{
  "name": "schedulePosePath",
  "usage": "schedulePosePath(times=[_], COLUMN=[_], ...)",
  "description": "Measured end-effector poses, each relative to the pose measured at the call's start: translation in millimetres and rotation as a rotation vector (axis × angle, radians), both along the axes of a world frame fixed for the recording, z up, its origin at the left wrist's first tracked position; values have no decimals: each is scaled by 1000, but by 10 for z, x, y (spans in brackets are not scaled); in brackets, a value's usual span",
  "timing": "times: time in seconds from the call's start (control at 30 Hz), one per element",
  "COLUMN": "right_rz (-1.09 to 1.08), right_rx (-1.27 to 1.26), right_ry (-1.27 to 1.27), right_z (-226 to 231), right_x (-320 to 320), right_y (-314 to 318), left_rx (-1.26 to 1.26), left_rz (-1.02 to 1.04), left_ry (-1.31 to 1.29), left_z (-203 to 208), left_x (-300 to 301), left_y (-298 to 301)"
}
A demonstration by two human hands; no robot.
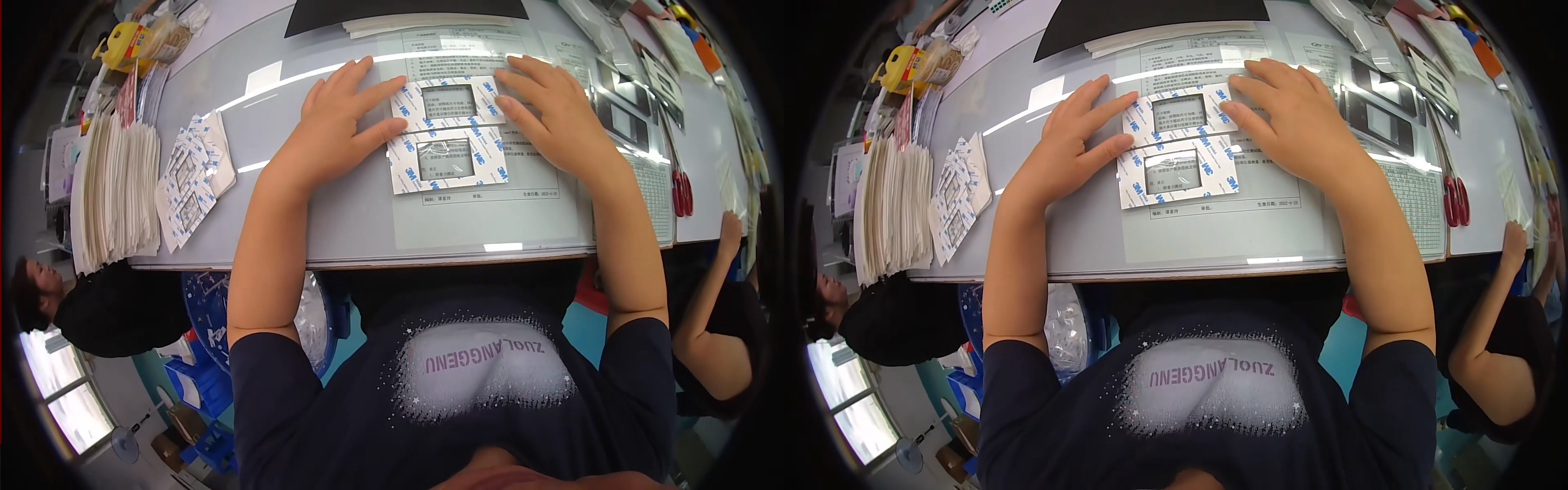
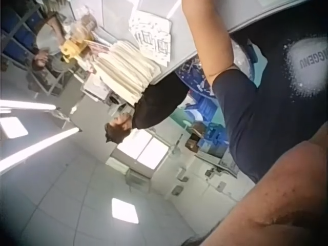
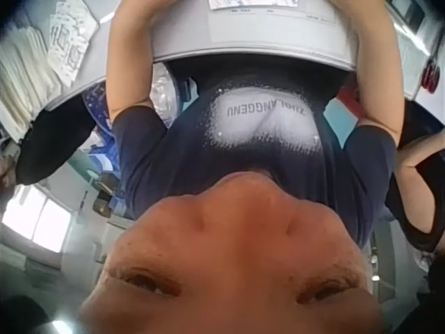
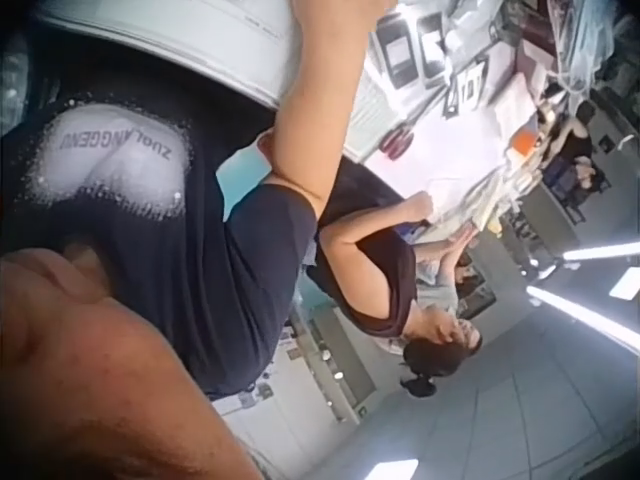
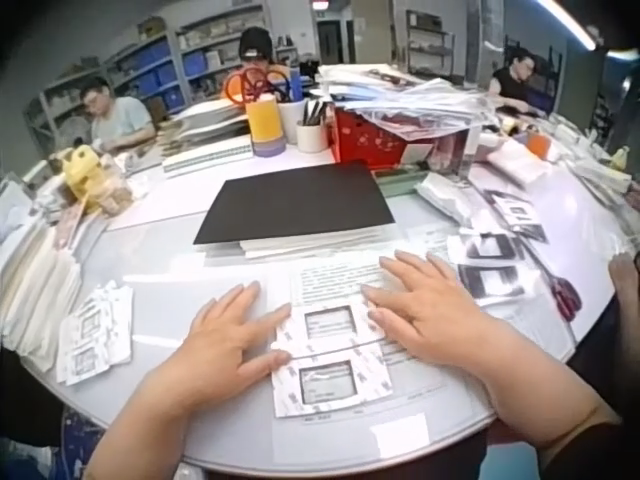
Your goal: Assembling small electronic components by peeling and sticking adhesive frames onto them at a factory workstation.
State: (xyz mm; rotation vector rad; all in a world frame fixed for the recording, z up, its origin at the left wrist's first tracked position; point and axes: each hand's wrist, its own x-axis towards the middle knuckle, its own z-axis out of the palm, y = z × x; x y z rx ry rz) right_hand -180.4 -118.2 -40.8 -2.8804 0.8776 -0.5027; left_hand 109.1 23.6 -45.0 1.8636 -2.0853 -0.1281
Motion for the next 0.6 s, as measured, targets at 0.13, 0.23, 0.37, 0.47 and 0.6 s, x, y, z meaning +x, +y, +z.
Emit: schedulePosePath(times=[0.13, 0.23, 0.37, 0.47, 0.6], right_rz=[14, 6, -229, -618, -750], right_rx=[-1, -133, -307, -158, 40], right_ry=[-106, -234, -394, -120, -32], right_z=[-30, 34, 295, 449, 198], right_x=[15, -91, -530, -789, -1157], right_y=[-35, -198, -855, -1249, -1770], left_rx=[-7, -40, -78, -93, -88], left_rz=[-12, 77, 83, 82, 98], left_ry=[213, 323, 351, 347, 342], left_z=[-89, -86, -114, -123, -144], left_x=[174, 149, 91, 93, 92], left_y=[-74, -59, -146, -140, -187])
